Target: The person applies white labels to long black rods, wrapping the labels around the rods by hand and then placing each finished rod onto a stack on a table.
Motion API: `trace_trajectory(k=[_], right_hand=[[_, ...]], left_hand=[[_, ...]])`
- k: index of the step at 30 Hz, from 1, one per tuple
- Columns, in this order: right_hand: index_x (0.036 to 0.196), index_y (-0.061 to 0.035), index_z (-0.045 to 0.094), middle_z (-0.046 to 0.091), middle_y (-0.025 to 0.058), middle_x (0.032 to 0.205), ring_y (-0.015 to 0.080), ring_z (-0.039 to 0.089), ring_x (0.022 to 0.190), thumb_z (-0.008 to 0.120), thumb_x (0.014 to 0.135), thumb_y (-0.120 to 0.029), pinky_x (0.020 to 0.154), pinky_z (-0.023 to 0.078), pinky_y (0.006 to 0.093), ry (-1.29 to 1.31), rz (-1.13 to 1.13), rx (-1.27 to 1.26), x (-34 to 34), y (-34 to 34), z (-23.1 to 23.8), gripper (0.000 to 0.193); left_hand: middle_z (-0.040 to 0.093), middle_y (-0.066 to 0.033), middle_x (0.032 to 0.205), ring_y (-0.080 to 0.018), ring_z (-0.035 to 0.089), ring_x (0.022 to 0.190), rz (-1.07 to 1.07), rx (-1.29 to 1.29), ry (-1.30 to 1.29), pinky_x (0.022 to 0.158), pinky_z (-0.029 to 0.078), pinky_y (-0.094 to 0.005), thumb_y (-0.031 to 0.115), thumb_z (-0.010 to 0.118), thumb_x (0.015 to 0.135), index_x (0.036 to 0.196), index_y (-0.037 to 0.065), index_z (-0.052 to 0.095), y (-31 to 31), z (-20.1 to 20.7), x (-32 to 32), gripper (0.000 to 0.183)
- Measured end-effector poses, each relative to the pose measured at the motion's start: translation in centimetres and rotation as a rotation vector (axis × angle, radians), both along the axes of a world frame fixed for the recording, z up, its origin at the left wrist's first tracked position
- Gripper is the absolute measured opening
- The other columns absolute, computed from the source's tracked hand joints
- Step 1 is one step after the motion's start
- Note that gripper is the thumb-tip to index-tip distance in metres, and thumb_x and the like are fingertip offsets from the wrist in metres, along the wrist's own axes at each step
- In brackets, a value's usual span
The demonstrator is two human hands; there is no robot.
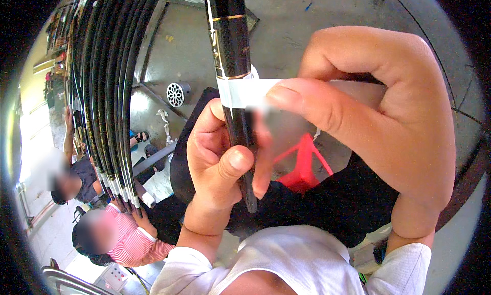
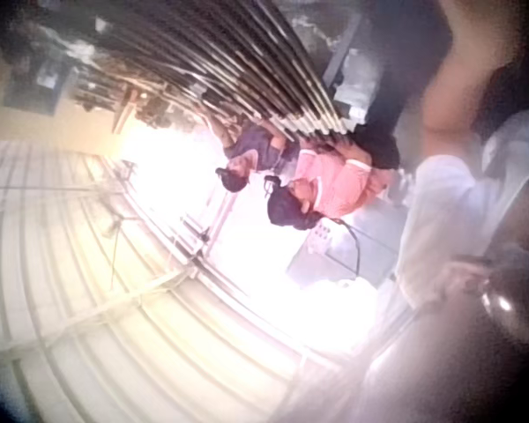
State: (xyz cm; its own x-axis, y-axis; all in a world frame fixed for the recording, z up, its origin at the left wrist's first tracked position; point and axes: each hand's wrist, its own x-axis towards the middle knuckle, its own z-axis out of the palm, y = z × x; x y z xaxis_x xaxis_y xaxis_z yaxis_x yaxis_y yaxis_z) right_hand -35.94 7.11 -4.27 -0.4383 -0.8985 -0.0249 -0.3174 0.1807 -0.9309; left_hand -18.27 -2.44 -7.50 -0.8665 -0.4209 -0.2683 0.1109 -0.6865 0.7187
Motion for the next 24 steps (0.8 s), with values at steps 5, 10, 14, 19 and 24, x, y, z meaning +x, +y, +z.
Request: trace_trajectory(k=[5, 10, 14, 19, 24], right_hand=[[0.061, -0.0005, 0.053, 0.05, 0.0024, 0.056, 0.0085, 0.042, 0.05, 0.065, 0.077, -0.023, 0.047, 0.029, 0.0228, -0.152, -0.044, -0.006, 0.76, -0.43, -0.08, 0.031], [0.063, -0.0004, 0.056, 0.049, 0.0009, 0.056, 0.0065, 0.041, 0.05, 0.066, 0.077, -0.026, 0.046, 0.028, 0.0219, -0.124, -0.022, 0.018, 0.7, -0.55, -0.29, 0.031], [0.064, -0.0006, 0.057, 0.048, -0.0004, 0.057, 0.0042, 0.039, 0.049, 0.068, 0.076, -0.027, 0.044, 0.026, 0.0206, -0.148, -0.04, 0.069, 0.62, -0.7, -0.23, 0.031], [0.067, -0.0006, 0.058, 0.048, -0.0024, 0.057, 0.0024, 0.038, 0.048, 0.069, 0.076, -0.027, 0.043, 0.024, 0.0197, -0.164, -0.062, 0.047, 0.66, -0.59, -0.36, 0.03], [0.069, -0.0002, 0.058, 0.05, -0.0031, 0.058, 0.0014, 0.038, 0.05, 0.069, 0.077, -0.028, 0.043, 0.025, 0.0189, -0.181, -0.057, 0.081, 0.75, -0.77, -0.25, 0.031]], left_hand=[[0.058, -0.0129, 0.091, -0.0115, 0.057, 0.057, -0.026, 0.051, 0.095, 0.046, 0.045, -0.021, 0.004, 0.067, 0.08, 0.11, 0.001, 0.04, -0.23, -0.67, 0.41, 0.041], [0.054, -0.0103, 0.095, -0.0095, 0.055, 0.057, 0.0, -0.031, 0.051, 0.048, 0.045, -0.0201, -0.002, 0.072, 0.073, 0.109, 0.002, 0.04, -0.13, -0.37, 0.16, 0.048], [0.052, -0.0095, 0.095, -0.009, 0.057, 0.062, 0.09, -0.077, -0.039, 0.05, 0.046, -0.0206, -0.007, 0.072, 0.07, 0.105, 0.003, 0.04, 0.06, -0.44, 0.19, 0.049], [0.053, -0.0113, 0.094, -0.0107, 0.057, 0.057, 0.119, -0.151, 0.014, 0.047, 0.047, -0.022, -0.009, 0.069, 0.072, 0.104, 0.004, 0.039, 0.1, -0.62, 0.03, 0.046], [0.056, -0.017, 0.094, -0.0158, 0.058, 0.052, 0.136, -0.044, 0.08, 0.042, 0.048, -0.025, -0.01, 0.066, 0.075, 0.104, 0.004, 0.039, 0.3, -0.35, -0.08, 0.043]])
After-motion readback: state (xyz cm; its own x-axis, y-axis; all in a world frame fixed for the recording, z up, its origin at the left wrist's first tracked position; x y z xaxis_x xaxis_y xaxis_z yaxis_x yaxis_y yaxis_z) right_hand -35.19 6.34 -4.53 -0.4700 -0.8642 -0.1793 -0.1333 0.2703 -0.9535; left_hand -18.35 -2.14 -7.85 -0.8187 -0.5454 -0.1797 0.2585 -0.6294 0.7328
